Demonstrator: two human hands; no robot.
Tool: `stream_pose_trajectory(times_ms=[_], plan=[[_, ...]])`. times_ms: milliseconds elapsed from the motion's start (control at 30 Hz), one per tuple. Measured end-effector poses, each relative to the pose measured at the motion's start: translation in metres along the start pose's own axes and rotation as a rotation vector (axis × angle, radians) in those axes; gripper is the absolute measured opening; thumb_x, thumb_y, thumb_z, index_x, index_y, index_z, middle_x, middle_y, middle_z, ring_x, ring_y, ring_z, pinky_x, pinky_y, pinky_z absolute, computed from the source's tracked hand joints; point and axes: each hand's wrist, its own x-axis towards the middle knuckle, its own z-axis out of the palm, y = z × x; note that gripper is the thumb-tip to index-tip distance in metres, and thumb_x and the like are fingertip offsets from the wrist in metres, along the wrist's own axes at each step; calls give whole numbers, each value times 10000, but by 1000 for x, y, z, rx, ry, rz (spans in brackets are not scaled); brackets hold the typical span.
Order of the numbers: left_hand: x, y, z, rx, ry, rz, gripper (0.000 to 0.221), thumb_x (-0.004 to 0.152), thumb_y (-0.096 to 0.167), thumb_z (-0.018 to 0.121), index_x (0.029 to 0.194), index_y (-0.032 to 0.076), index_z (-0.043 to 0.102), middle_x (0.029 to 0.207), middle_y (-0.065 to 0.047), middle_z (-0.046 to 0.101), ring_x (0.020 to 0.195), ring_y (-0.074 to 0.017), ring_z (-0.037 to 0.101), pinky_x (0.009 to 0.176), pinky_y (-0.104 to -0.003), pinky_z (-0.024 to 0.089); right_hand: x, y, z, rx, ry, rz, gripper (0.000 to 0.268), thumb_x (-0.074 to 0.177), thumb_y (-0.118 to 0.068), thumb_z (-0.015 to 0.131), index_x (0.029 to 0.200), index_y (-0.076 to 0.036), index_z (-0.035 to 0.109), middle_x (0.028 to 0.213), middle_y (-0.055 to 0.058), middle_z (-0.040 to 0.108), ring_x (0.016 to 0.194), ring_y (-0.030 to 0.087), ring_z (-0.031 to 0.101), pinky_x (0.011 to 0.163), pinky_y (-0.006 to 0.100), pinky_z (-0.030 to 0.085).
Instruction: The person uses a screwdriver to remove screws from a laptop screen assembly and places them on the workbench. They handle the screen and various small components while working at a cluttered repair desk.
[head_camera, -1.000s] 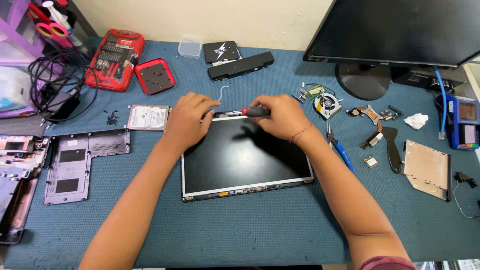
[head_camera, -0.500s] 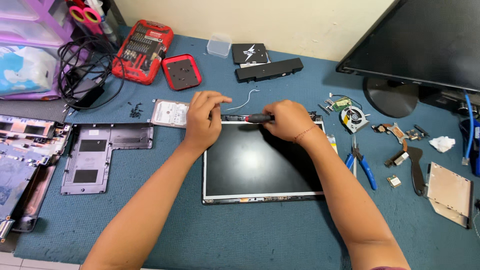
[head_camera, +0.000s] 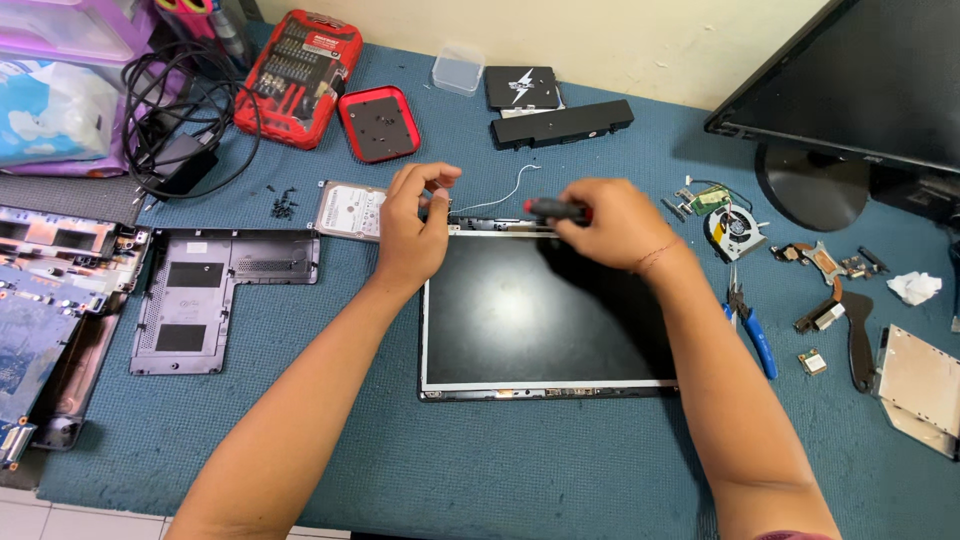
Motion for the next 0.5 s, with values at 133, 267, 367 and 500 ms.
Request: stream_pose_trajectory(times_ms=[133, 267, 367, 500], plan=[[-1, -3, 2, 30, -11, 27, 287, 929, -73, 564, 1098, 120, 693, 941, -55, 652, 883, -249, 625, 749, -331, 510, -9, 35, -33, 58, 135, 108, 185, 851, -279, 755, 861, -99, 718, 671, 128, 615, 714, 335, 642, 706, 402, 503], [0, 2, 2, 44, -29, 25, 267, 931, -70, 583, 1089, 114, 693, 933, -53, 656, 877, -242, 632, 745, -326, 514, -21, 28, -56, -39, 25, 197, 222, 822, -297, 762, 909, -93, 754, 719, 161, 668, 829, 409, 689, 770, 475, 523], [-1, 2, 3, 54, -41, 10, 260, 935, -68, 585, 1101, 106, 686, 944, -57, 654, 886, -237, 632, 752, -324, 515, -15, 41, -45, -178, -69, 239, 230, 791, -352, 777, 879, -140, 774, 759, 129, 727, 903, 420, 721, 810, 490, 553], [0, 0, 3, 63, -39, -3, 275, 938, -88, 576, 1114, 91, 689, 953, -74, 654, 885, -240, 628, 750, -321, 514, -7, 38, -33, -183, -119, 200, 193, 804, -350, 776, 939, -218, 816, 837, 106, 771, 953, 395, 735, 864, 483, 573]])
